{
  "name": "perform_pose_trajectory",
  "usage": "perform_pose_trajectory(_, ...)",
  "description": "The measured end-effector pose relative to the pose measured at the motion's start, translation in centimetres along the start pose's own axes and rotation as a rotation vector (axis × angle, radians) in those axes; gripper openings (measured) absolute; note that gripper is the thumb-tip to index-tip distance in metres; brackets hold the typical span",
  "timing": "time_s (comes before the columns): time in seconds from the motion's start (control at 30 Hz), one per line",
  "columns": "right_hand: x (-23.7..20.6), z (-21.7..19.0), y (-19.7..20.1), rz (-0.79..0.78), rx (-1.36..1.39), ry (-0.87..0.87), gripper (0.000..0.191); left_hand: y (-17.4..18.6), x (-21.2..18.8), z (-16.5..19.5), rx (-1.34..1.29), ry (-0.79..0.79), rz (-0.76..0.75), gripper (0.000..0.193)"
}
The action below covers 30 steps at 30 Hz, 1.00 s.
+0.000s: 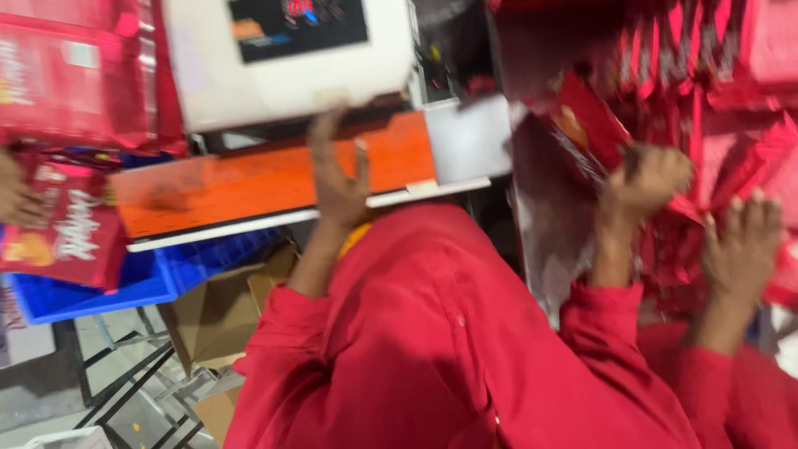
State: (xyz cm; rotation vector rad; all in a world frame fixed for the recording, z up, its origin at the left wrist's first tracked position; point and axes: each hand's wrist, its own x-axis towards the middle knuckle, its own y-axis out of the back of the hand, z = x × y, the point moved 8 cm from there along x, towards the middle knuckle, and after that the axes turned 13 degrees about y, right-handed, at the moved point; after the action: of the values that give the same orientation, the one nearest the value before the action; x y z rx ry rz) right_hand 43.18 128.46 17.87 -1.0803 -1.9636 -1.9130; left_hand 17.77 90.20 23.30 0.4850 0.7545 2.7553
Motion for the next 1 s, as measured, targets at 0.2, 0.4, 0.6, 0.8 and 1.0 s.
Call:
perform_pose_trajectory(0.2, 3.0, 0.0, 3.9, -0.031, 0.031, 0.066, 0.015, -9.3, 0.0, 2.2, -0.036, -0.111, -0.467, 0.066)
perform_pose_trajectory(0.4, 5.8, -7.2, 1.2, -0.096, 0.099, 0.296, 0.017, -14.4, 2.5, 4.0, -0.359, -0.294, -0.477, 0.122)
perform_pose_trajectory(0.6, 6.9, -13.9, -3.3, -0.244, 0.363, 0.367, 0.018, -12.8, 4.2, -4.4, -0.446, 0.147, -0.519, 0.075)
perform_pose_trajectory(0.8, 6.9, -13.0, 1.5, -0.362, 0.435, 0.454, 0.050, -11.7, 1.3, -5.3, -0.509, 0.206, -0.518, 0.063)
perform_pose_trajectory(1.0, 3.9, -7.6, 5.4, -0.463, 0.308, 0.304, 0.046, -9.9, 1.8, -4.5, -0.388, 0.142, -0.542, 0.061)
